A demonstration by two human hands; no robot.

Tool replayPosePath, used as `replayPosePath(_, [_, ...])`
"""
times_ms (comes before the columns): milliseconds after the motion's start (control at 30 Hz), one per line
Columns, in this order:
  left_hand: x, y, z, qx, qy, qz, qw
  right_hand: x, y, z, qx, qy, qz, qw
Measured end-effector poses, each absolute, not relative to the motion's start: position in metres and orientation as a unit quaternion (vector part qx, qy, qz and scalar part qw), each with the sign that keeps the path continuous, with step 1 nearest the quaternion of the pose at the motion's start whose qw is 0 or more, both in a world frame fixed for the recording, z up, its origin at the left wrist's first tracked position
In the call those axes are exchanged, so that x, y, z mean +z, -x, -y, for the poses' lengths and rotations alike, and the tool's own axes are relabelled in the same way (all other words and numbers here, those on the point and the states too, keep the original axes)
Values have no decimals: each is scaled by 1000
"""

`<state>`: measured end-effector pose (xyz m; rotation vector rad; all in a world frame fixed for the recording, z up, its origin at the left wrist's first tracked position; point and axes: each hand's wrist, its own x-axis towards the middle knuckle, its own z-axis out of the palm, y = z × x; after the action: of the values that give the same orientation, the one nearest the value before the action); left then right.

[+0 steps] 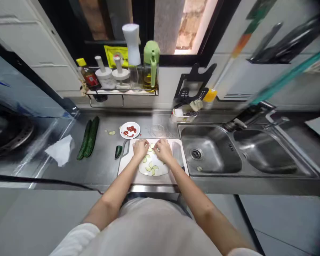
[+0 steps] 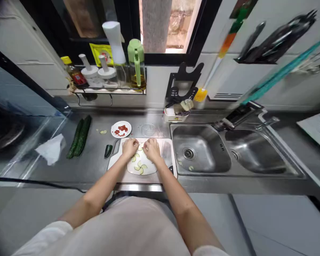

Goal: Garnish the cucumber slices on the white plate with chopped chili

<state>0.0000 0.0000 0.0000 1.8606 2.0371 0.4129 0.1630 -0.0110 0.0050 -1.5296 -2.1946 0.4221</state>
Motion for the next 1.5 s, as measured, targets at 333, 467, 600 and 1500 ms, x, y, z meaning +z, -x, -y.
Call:
replayPosePath(333, [7,58,-28,164,-601,-767,151,16,-177,24,181,559,766,259])
replayPosePath(467, [9,70,-44,153,-630,-753,109,22,-180,30,190,561,759,271])
replayPosePath(600, [7,61,-58,117,-729,-672,59,24,-179,34,203,563,751,279])
replayPosePath(1500, [1,99,-95,143,-606,-767,155,27,-176,34,219,552,748,296])
